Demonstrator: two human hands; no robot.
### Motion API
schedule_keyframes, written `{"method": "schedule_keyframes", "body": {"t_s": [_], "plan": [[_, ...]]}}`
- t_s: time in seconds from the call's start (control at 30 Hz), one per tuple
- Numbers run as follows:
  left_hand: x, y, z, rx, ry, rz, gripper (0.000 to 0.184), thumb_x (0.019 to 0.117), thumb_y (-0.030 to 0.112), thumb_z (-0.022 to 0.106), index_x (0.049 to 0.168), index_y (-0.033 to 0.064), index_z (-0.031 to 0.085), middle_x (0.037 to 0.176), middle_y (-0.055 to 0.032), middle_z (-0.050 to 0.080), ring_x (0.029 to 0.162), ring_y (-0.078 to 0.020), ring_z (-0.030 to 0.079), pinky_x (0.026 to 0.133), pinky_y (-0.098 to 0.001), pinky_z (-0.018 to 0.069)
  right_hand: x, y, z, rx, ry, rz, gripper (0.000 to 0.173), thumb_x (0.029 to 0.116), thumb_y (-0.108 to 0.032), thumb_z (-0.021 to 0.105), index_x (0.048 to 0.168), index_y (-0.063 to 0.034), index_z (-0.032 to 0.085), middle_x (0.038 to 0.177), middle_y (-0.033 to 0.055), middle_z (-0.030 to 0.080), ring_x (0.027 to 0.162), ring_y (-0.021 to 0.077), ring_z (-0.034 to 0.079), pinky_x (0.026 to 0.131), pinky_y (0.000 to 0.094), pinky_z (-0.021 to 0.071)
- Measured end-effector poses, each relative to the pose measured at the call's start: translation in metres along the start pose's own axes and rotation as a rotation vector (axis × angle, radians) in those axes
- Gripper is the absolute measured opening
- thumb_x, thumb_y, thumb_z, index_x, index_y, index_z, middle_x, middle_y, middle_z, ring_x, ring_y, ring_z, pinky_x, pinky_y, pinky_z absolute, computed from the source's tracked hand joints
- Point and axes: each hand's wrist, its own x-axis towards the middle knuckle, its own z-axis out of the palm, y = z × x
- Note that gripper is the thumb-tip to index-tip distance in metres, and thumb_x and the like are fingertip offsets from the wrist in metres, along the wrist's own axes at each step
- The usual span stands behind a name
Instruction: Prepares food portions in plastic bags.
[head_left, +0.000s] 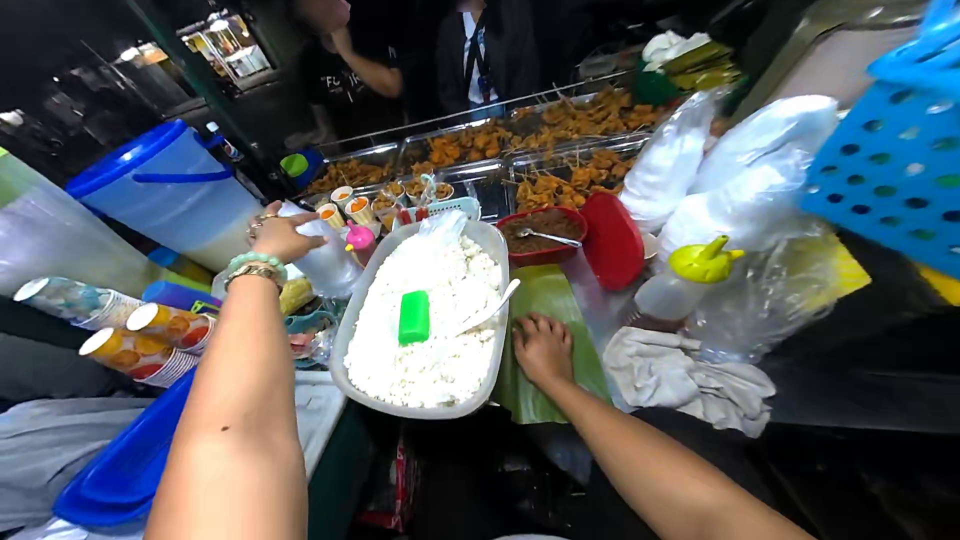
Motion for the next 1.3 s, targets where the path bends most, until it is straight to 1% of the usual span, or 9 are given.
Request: {"method": "schedule_keyframes", "body": {"t_s": [0.2,0.37,0.5,0.7,0.83,0.9,1.0,1.13,1.3], "plan": [[0.010,0.002,0.017,-0.189,0.016,-0.052,0.081,0.0954,0.028,0.073,0.152,-0.0117,0.032,0.159,-0.0319,0.030,0.148,-0.0487,0.029,0.118,-0.0664,0.0247,0.001,0.003,0.000,-0.004,0.000,-0.010,0.045,0.1086,-0.038,0.042,0.142,-0.0161,0.062,0.156,0.0112,0.049,0.148,0.0374,0.038,0.123,0.0593,0.0191],[0.002,0.014,-0.027,-0.985,0.405,-0.004,0.062,0.0978,0.028,0.065,0.150,0.0047,0.041,0.149,-0.0099,0.049,0.130,-0.0166,0.051,0.104,-0.0382,0.0464,0.005,0.002,-0.001,-0.024,-0.014,0.006,0.045,0.1082,-0.040,0.041,0.142,-0.0195,0.062,0.157,0.0085,0.049,0.148,0.0348,0.038,0.123,0.0580,0.0192],[-0.030,0.037,-0.082,-1.451,0.739,0.343,0.032,0.0891,-0.011,0.052,0.115,0.0059,0.044,0.099,-0.0055,0.055,0.086,-0.0133,0.060,0.081,-0.0304,0.0552,0.005,0.002,-0.004,0.042,-0.030,0.030,0.044,0.1082,-0.040,0.041,0.140,-0.0210,0.064,0.156,0.0061,0.050,0.148,0.0339,0.038,0.123,0.0567,0.0193],[-0.209,0.065,-0.064,-1.529,0.195,0.945,0.018,0.0871,0.001,0.058,0.096,0.0166,0.055,0.085,0.0042,0.061,0.078,-0.0083,0.063,0.075,-0.0230,0.0554,-0.017,-0.027,-0.060,0.940,0.521,-0.201,0.034,0.1075,-0.010,0.042,0.117,0.0098,0.067,0.108,0.0181,0.070,0.104,0.0206,0.067,0.097,0.0342,0.0530],[-0.320,0.057,0.021,-1.413,-0.311,0.916,0.016,0.0970,0.033,0.066,0.109,0.0222,0.066,0.089,0.0114,0.063,0.083,0.0010,0.060,0.077,-0.0171,0.0492,-0.082,-0.057,-0.120,1.537,-0.104,-0.408,0.061,0.1105,-0.049,0.013,0.123,-0.0158,0.062,0.082,-0.0088,0.074,0.068,0.0011,0.067,0.064,0.0197,0.0559],[-0.336,0.055,0.061,-1.384,-0.465,0.943,0.025,0.1017,0.039,0.058,0.100,0.0147,0.060,0.084,0.0074,0.057,0.080,0.0012,0.055,0.075,-0.0170,0.0458,-0.113,-0.062,-0.125,1.757,-0.527,-0.402,0.062,0.0958,-0.076,0.040,0.119,-0.0252,0.067,0.095,-0.0026,0.078,0.078,0.0091,0.074,0.067,0.0280,0.0620],[-0.340,0.049,0.095,-1.380,-0.590,0.814,0.038,0.1024,0.050,0.054,0.095,0.0147,0.065,0.085,0.0125,0.061,0.080,0.0089,0.055,0.072,-0.0102,0.0448,-0.134,-0.060,-0.123,1.621,-0.851,-0.560,0.039,0.0966,-0.043,0.066,0.123,-0.0148,0.070,0.112,-0.0040,0.075,0.101,0.0060,0.070,0.090,0.0274,0.0585],[-0.342,0.043,0.085,-1.320,-0.652,0.413,0.058,0.0902,0.072,0.053,0.121,0.0266,0.073,0.117,0.0136,0.073,0.111,0.0016,0.064,0.100,-0.0229,0.0512,-0.149,-0.071,-0.127,1.068,-0.478,-0.867,0.023,0.0906,-0.008,0.071,0.112,0.0019,0.074,0.106,0.0023,0.070,0.096,0.0001,0.064,0.085,0.0164,0.0542],[-0.337,0.069,0.071,-1.356,-0.404,0.052,0.010,0.0938,0.003,0.064,0.100,0.0055,0.071,0.090,-0.0006,0.075,0.086,-0.0090,0.071,0.083,-0.0286,0.0601,-0.160,-0.085,-0.130,1.404,-0.529,-0.717,0.030,0.0977,-0.023,0.063,0.112,0.0003,0.076,0.116,0.0018,0.073,0.108,0.0057,0.065,0.097,0.0251,0.0535]]}}
